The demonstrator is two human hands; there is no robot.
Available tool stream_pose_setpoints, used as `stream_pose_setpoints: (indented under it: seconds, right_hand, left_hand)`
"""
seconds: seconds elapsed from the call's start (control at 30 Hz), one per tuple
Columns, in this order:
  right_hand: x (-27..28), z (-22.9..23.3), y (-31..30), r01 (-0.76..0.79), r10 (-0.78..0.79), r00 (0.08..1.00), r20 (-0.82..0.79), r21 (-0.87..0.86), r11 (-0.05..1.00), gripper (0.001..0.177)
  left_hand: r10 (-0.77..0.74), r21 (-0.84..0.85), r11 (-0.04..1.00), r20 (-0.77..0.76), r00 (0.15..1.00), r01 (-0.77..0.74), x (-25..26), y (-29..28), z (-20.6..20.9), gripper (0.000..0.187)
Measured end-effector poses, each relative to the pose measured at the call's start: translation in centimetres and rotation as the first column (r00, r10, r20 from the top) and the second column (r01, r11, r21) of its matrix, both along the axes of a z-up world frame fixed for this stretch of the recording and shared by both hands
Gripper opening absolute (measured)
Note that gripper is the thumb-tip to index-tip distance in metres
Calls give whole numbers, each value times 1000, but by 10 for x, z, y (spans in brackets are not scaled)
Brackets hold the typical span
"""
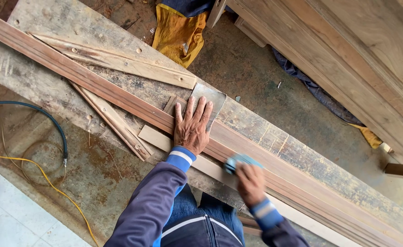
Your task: The person sands and wipes long wooden strips on a workbench.
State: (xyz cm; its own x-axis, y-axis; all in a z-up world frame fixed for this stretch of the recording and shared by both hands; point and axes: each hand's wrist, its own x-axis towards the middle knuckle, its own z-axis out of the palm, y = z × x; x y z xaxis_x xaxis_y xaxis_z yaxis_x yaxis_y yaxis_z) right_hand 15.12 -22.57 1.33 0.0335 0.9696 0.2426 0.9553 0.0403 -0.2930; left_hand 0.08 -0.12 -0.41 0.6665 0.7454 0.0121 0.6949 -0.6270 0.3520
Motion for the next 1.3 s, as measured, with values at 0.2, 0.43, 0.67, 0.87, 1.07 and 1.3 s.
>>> stream_pose_setpoints:
  seconds: [0.2, 0.43, 0.67, 0.87, 1.07, 1.3]
  right_hand:
    - [-21, -3, 27, -80, 80, 997, -6, -124, 989, 43]
    - [35, 8, -52, 95, -91, 995, 44, -102, 990, 35]
    - [-71, -4, 99, -115, 110, 991, -75, -67, 991, 31]
    - [-23, 7, 36, -75, 74, 997, -18, -92, 993, 32]
    - [88, -4, -147, 368, -341, 923, 180, -149, 918, 27]
    - [-21, -10, 27, 46, -49, 998, -45, -80, 996, 35]
  left_hand:
    - [-119, 4, 993, -55, 991, 119, -11, 25, -12, 82]
    - [-410, -5, 911, -104, 906, 411, -53, 85, 3, 82]
    - [-415, 19, 908, -82, 906, 418, -55, 84, 1, 79]
    - [-411, 106, 908, 33, 911, 406, -59, 88, 1, 65]
    - [-404, 31, 915, 19, 915, 403, -53, 86, 8, 68]
    - [-421, 84, 903, -23, 907, 421, -51, 84, 11, 67]
